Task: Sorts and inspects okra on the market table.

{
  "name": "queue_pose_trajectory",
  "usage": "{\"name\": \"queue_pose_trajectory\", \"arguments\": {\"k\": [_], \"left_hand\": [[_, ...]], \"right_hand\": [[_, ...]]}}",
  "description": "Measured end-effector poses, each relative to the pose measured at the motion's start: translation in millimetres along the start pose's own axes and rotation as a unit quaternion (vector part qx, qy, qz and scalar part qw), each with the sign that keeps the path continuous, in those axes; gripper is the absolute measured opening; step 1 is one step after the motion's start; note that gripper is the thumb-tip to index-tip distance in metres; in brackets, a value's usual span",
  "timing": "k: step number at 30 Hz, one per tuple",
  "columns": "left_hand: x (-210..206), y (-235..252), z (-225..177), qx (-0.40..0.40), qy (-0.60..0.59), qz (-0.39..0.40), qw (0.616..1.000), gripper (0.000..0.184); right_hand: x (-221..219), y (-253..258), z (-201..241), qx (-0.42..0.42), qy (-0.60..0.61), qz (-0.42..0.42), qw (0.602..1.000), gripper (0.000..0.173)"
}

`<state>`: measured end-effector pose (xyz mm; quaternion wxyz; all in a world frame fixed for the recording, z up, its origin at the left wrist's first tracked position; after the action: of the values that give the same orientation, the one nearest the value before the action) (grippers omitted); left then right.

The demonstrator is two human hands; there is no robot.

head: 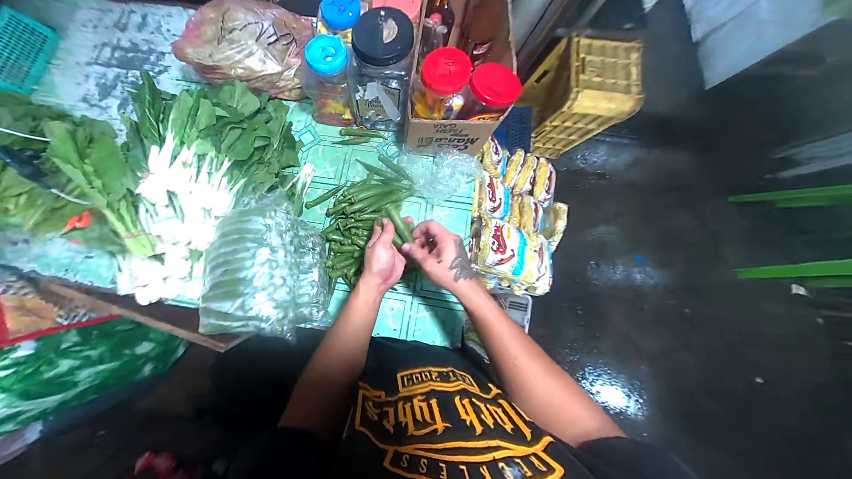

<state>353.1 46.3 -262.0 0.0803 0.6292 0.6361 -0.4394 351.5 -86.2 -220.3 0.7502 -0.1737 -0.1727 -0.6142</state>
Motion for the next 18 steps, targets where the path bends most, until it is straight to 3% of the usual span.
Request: {"name": "queue_pose_trajectory", "arguments": {"k": [3, 6, 10, 13, 15, 18], "left_hand": [[4, -3, 3, -0.020, -0.002, -0.019, 1.000, 0.042], [18, -12, -5, -0.019, -0.037, -0.047, 0.998, 0.041], [40, -24, -19, -0.023, -0.072, -0.082, 0.994, 0.022], [51, -31, -26, -0.013, -0.085, -0.133, 0.987, 0.006], [55, -35, -28, 0.000, -0.115, -0.144, 0.983, 0.009], [60, -42, -28, 0.001, -0.118, -0.098, 0.988, 0.027]], "right_hand": [[-8, -2, -6, 0.070, -0.041, 0.024, 0.996, 0.022], [1, 20, -4, 0.070, -0.052, 0.006, 0.996, 0.021], [5, 95, -17, 0.043, -0.107, -0.003, 0.993, 0.028], [-8, 158, -26, 0.006, -0.191, 0.080, 0.978, 0.026], [-21, 191, -37, 0.004, -0.247, 0.113, 0.962, 0.029], [-32, 209, -31, 0.017, -0.257, 0.122, 0.958, 0.029]]}}
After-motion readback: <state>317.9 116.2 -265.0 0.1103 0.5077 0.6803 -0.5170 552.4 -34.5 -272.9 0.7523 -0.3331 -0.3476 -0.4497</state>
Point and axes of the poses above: each hand's wrist, its own y-axis towards the middle knuckle, its own x-axis out of the back of the hand, z = x × y, the point moved 3 cm from there along y, towards the middle knuckle, and after that the axes turned 6 degrees about x, right-handed, at the moved point
